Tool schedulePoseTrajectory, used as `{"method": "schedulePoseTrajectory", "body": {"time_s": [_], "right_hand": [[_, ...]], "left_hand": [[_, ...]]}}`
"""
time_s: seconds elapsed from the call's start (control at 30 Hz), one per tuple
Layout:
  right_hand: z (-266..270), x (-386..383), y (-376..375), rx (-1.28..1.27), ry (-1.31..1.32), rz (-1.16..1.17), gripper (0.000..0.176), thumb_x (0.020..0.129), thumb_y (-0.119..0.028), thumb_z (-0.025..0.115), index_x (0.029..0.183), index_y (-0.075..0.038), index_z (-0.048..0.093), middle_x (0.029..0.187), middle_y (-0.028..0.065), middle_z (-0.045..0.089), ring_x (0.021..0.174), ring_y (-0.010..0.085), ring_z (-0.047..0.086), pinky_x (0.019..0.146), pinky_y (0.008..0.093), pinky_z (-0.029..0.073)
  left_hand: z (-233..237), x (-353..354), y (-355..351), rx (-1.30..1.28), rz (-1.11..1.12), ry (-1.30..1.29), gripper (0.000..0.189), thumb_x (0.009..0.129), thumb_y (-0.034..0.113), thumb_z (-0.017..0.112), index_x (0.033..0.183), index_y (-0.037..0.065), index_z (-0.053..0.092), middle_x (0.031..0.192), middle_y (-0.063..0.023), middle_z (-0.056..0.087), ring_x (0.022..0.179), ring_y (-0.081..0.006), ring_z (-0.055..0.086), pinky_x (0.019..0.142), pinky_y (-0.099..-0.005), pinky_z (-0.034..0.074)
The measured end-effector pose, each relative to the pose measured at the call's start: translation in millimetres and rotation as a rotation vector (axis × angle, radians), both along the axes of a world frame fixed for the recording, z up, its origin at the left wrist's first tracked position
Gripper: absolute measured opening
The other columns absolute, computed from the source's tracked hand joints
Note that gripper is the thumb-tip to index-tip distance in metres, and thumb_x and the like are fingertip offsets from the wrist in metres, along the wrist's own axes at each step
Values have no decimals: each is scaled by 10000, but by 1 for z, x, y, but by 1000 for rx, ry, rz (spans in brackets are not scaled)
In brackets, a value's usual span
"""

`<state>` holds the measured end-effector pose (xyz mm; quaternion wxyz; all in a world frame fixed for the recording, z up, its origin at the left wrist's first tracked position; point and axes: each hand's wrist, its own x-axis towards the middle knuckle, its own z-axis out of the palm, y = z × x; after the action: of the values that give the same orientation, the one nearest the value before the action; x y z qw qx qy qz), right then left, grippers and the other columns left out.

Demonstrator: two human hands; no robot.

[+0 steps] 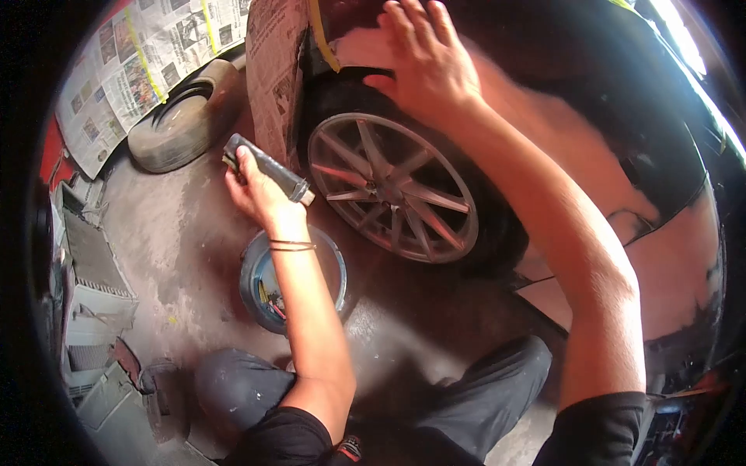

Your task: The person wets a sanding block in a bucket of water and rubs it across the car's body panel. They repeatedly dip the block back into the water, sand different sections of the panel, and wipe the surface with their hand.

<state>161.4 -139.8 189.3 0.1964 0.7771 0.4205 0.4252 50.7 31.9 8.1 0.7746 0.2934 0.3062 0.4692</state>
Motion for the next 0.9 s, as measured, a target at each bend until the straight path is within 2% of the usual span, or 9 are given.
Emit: {"method": "schedulePoseTrajectory", "body": {"time_s": [0.07,0.13,0.23,0.27,0.3,0.37,0.4,0.53,0.9], "right_hand": [[-4,13,36,-28,32,-59,921,992,-635,620,1628,15,472,1718,171,440,1632,366,327,1356,605,154],[-4,21,67,-110,70,-41,949,1010,-649,589,1590,92,471,1699,239,438,1614,371,346,1362,519,178],[-15,48,83,-183,-16,-44,1011,1002,-725,539,1602,85,459,1705,235,427,1631,362,317,1365,525,163],[-12,49,81,-217,-31,-36,1028,1000,-739,528,1606,88,452,1708,236,422,1634,362,311,1366,522,164],[-10,42,71,-163,-34,18,801,1015,-548,688,1614,-48,505,1720,88,432,1626,275,346,1356,533,213],[13,31,38,-101,121,26,777,1006,-525,702,1604,-65,516,1723,103,429,1631,275,341,1349,505,231],[29,18,21,-79,72,53,723,960,-508,759,1506,-61,604,1656,93,503,1569,275,432,1337,497,265],[47,17,-24,-70,-128,-147,861,1029,-637,618,1636,-43,480,1734,141,420,1636,339,341,1341,545,228],[-8,82,121,-191,-9,-21,1051,982,-726,584,1621,94,425,1723,229,400,1643,367,288,1364,508,181]], "left_hand": [[-10,1,14,-38,20,28,481,1045,408,766,1362,69,641,1256,-105,700,1042,-218,688,856,-399,602],[-17,1,23,-35,45,23,494,1046,403,762,1381,63,637,1295,-130,693,1089,-238,687,906,-408,597],[-19,-5,34,-81,47,59,496,1046,399,763,1390,65,636,1304,-129,696,1099,-244,688,913,-410,595],[-23,-6,38,-91,55,73,495,1046,398,763,1390,65,635,1306,-128,697,1101,-244,688,911,-410,595],[-25,-4,42,-103,64,81,495,1046,398,763,1390,65,635,1307,-127,698,1103,-245,689,908,-411,595],[-30,-2,47,-144,82,76,487,1047,396,764,1381,66,637,1294,-124,700,1090,-243,689,896,-410,594],[-33,-1,49,-168,90,75,483,1048,395,764,1377,66,638,1288,-122,701,1083,-243,689,890,-409,593],[-50,14,59,-194,96,90,465,1045,396,770,1357,73,650,1248,-105,702,1043,-220,682,865,-406,589],[-57,22,59,-198,121,32,347,1035,365,788,1216,96,663,1096,-32,682,933,-173,654,793,-373,557]]}}
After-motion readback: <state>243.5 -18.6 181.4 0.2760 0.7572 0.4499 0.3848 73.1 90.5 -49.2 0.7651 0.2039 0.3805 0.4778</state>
